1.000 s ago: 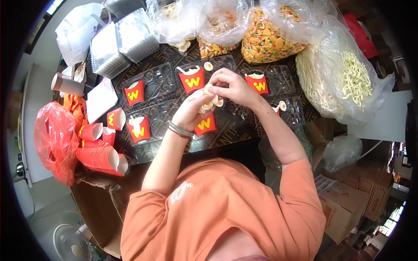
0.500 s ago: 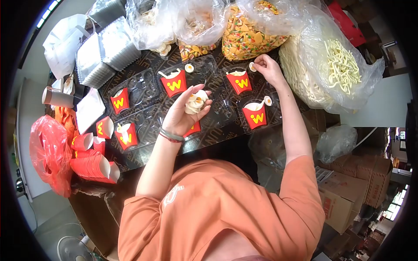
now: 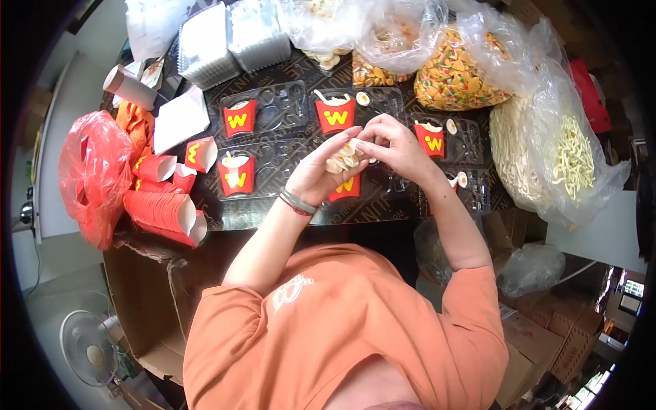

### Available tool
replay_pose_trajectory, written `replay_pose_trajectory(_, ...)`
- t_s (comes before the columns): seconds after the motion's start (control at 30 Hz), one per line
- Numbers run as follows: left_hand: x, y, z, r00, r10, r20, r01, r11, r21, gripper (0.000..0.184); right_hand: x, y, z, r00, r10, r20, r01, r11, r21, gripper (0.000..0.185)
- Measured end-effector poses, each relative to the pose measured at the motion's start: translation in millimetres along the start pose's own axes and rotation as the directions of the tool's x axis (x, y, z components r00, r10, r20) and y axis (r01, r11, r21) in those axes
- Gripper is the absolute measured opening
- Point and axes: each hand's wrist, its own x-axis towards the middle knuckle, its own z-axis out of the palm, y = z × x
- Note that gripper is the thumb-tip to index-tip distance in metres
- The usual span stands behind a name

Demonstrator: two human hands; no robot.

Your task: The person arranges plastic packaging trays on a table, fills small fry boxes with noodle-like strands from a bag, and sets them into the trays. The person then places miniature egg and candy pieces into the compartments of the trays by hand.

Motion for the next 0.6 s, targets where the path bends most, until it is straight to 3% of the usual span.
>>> replay_pose_trajectory(0.07,-6.9,5.5,-16.2,0.998,0.064,-0.027,-0.064,0.998,-0.019,0.042,16.3,7.6,20.2,0.999,-0.02,0.039,0.02,1.0,0.021,0.017)
replay_pose_trajectory(0.13,-15.8,14.2,-28.0,0.985,0.143,-0.093,-0.148,0.988,-0.046,0.042,33.7,6.0,40.9,0.992,0.082,0.092,-0.105,0.951,0.29,0.016)
replay_pose_trajectory(0.17,-20.9,21.2,-28.4,0.98,0.168,-0.103,-0.173,0.984,-0.041,0.039,41.3,-3.7,49.6,0.98,0.134,0.144,-0.192,0.815,0.546,0.015)
replay_pose_trajectory(0.27,-36.0,36.6,-40.9,0.95,0.248,-0.188,-0.251,0.968,0.008,0.036,73.2,-10.9,72.6,0.989,0.141,0.037,-0.137,0.814,0.564,0.018)
replay_pose_trajectory(0.33,-42.7,46.8,-51.5,0.937,0.277,-0.215,-0.29,0.956,-0.034,0.037,95.3,-22.9,77.5,0.973,0.228,0.029,-0.213,0.847,0.487,0.018)
replay_pose_trajectory(0.43,-55.9,62.7,-62.9,0.914,0.324,-0.245,-0.364,0.921,-0.139,0.037,139.5,-6.5,101.4,0.988,-0.002,-0.153,0.068,0.904,0.422,0.014)
replay_pose_trajectory(0.47,-60.6,68.1,-65.8,0.908,0.321,-0.27,-0.375,0.909,-0.18,0.037,154.2,-2.0,108.8,0.95,-0.192,-0.247,0.229,0.964,0.134,0.013)
replay_pose_trajectory(0.53,-69.4,77.7,-72.2,0.896,0.336,-0.292,-0.403,0.89,-0.213,0.036,170.9,0.3,117.3,0.931,-0.266,-0.248,0.226,0.958,-0.178,0.013)
replay_pose_trajectory(0.6,-76.0,84.2,-78.3,0.883,0.352,-0.31,-0.43,0.871,-0.236,0.035,180.2,-2.5,126.1,0.939,-0.263,-0.223,0.203,0.944,-0.258,0.012)
